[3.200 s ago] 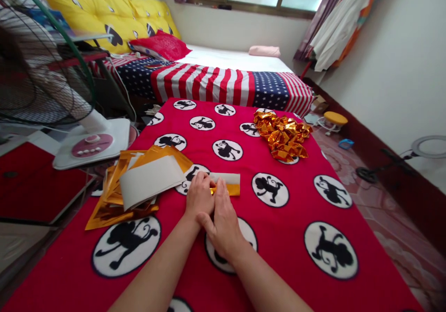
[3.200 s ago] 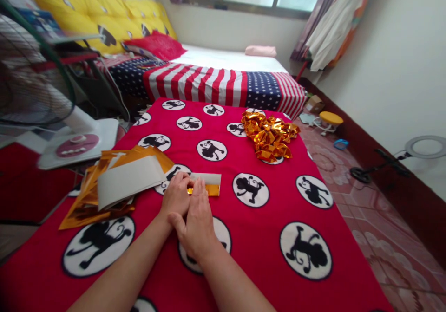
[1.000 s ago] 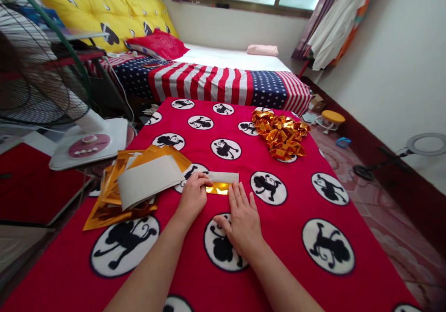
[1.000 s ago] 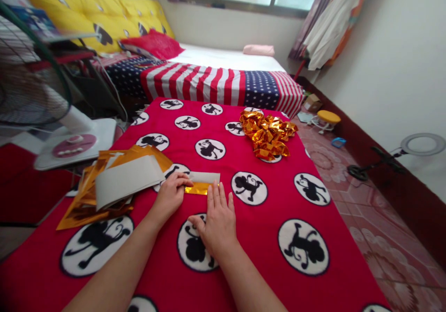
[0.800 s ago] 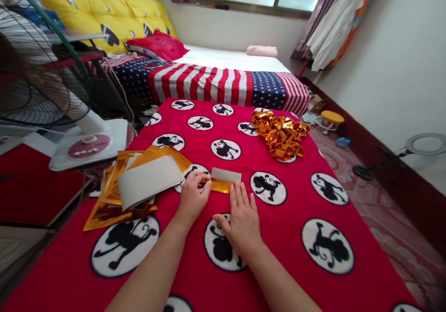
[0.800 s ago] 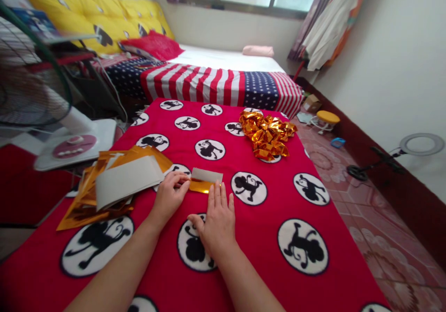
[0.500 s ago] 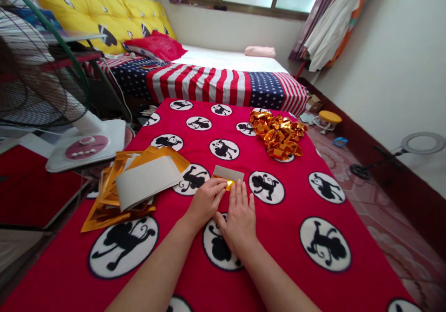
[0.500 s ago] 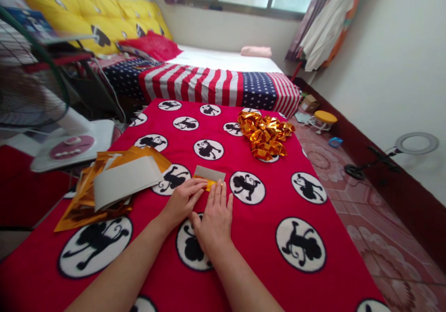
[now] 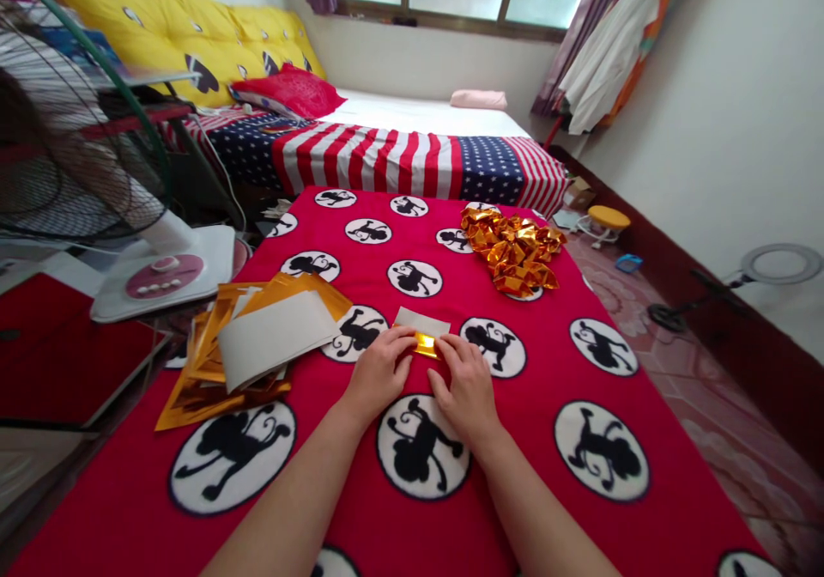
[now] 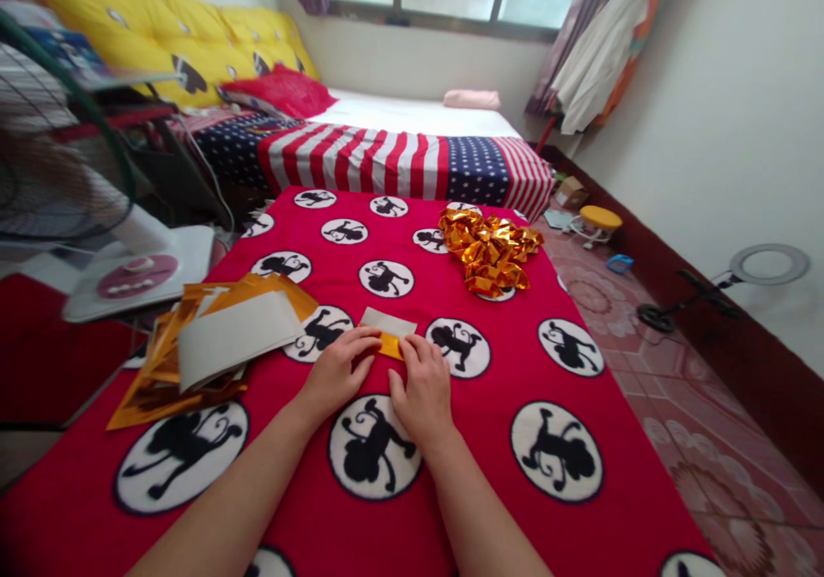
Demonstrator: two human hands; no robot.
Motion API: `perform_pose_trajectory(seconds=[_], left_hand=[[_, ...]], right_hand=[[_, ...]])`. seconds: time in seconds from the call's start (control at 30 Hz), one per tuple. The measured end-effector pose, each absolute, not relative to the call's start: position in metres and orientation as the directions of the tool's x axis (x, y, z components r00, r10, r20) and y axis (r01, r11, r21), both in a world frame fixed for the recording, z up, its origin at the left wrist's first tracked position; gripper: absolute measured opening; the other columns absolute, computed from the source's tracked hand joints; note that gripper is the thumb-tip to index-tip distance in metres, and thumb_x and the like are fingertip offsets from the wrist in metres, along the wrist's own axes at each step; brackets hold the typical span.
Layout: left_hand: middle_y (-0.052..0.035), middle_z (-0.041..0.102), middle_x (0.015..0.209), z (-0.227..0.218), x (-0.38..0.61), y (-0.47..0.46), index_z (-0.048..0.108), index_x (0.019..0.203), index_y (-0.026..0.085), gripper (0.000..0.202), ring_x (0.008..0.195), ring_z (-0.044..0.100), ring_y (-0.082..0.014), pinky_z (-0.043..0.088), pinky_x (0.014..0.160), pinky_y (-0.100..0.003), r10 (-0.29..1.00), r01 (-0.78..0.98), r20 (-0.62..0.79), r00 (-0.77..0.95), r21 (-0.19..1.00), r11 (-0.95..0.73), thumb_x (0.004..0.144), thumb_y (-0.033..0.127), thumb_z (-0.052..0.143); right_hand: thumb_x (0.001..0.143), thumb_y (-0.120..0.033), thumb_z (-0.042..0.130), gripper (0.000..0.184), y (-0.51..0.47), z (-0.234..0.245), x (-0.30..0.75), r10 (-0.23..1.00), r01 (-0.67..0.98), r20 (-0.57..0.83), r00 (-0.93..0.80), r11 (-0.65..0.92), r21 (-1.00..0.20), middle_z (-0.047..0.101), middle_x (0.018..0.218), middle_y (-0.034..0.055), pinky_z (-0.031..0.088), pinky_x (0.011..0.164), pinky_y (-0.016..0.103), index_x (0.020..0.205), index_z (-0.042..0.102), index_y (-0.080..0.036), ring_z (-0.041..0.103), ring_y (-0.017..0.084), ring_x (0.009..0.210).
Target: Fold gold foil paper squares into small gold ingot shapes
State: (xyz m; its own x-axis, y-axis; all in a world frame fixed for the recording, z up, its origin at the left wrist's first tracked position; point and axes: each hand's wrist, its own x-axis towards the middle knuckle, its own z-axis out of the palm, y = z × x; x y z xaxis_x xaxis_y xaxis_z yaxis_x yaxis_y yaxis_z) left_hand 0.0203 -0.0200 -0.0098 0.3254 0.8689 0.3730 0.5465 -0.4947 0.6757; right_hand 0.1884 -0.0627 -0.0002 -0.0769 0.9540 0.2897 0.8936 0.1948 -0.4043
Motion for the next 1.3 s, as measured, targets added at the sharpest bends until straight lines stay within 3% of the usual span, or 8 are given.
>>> perform_pose_trajectory(seconds=[0.17,0.37,0.67,0.9,1.07,1.3], left_hand=[[-0.0073,0.064,0.120,-0.010,0.016,-0.017,0.067,0.098,0.019,0.031,0.117,0.056,-0.0211,0.047,0.104,-0.041,0.853,0.570,0.411,0.321,0.635,-0.521,0.082,0.003,0.047],[-0.0062,0.065,0.118,-0.012,0.008,-0.012,0.068,0.087,0.019,0.037,0.119,0.055,-0.0206,0.043,0.108,-0.042,0.855,0.583,0.414,0.314,0.626,-0.517,0.077,-0.003,0.041],[-0.0052,0.064,0.120,-0.009,0.007,-0.015,0.065,0.090,0.020,0.035,0.123,0.054,-0.0210,0.026,0.117,-0.052,0.846,0.592,0.403,0.348,0.605,-0.532,0.079,-0.003,0.041],[-0.0053,0.068,0.100,-0.006,-0.001,-0.018,0.070,0.090,0.022,0.027,0.100,0.061,-0.0196,0.039,0.108,-0.047,0.774,0.546,0.465,0.429,0.549,-0.632,0.084,0.005,0.050],[-0.0034,0.069,0.099,-0.006,-0.005,-0.016,0.072,0.091,0.025,0.014,0.096,0.061,-0.0199,0.037,0.108,-0.049,0.758,0.529,0.452,0.470,0.543,-0.652,0.084,0.017,0.064],[-0.0029,0.071,0.099,-0.006,-0.006,-0.015,0.074,0.082,0.026,0.009,0.095,0.059,-0.0201,0.046,0.093,-0.041,0.777,0.519,0.424,0.464,0.581,-0.627,0.084,0.023,0.066]], right_hand=[[0.078,-0.016,0.052,0.047,-0.072,-0.002,0.179,0.933,0.837,0.354,-0.061,0.241,-0.492,0.057,0.121,0.0120,0.039,0.102,0.042,0.125,0.055,-0.015,0.050,0.026,0.112],[0.073,-0.008,0.048,0.039,-0.074,-0.001,0.181,0.933,0.747,0.358,-0.027,0.257,-0.614,0.063,0.104,0.0082,0.044,0.093,0.036,0.109,0.060,-0.016,0.055,0.023,0.101],[0.081,-0.012,0.051,0.025,-0.068,0.003,0.178,0.943,0.795,0.314,-0.110,0.273,-0.542,0.062,0.104,0.0056,0.041,0.088,0.034,0.099,0.067,-0.020,0.055,0.021,0.097],[0.079,-0.011,0.056,0.027,-0.073,-0.003,0.177,0.944,0.767,0.313,-0.102,0.275,-0.579,0.060,0.103,0.0055,0.040,0.087,0.035,0.102,0.066,-0.021,0.054,0.022,0.098],[0.078,-0.013,0.061,0.023,-0.068,-0.004,0.179,0.945,0.735,0.317,-0.084,0.274,-0.621,0.060,0.099,0.0042,0.041,0.085,0.034,0.099,0.067,-0.022,0.055,0.021,0.095],[0.080,-0.017,0.067,0.011,-0.061,-0.001,0.185,0.960,0.698,0.262,-0.098,0.254,-0.670,0.060,0.093,0.0018,0.042,0.081,0.031,0.089,0.068,-0.023,0.057,0.019,0.090]])
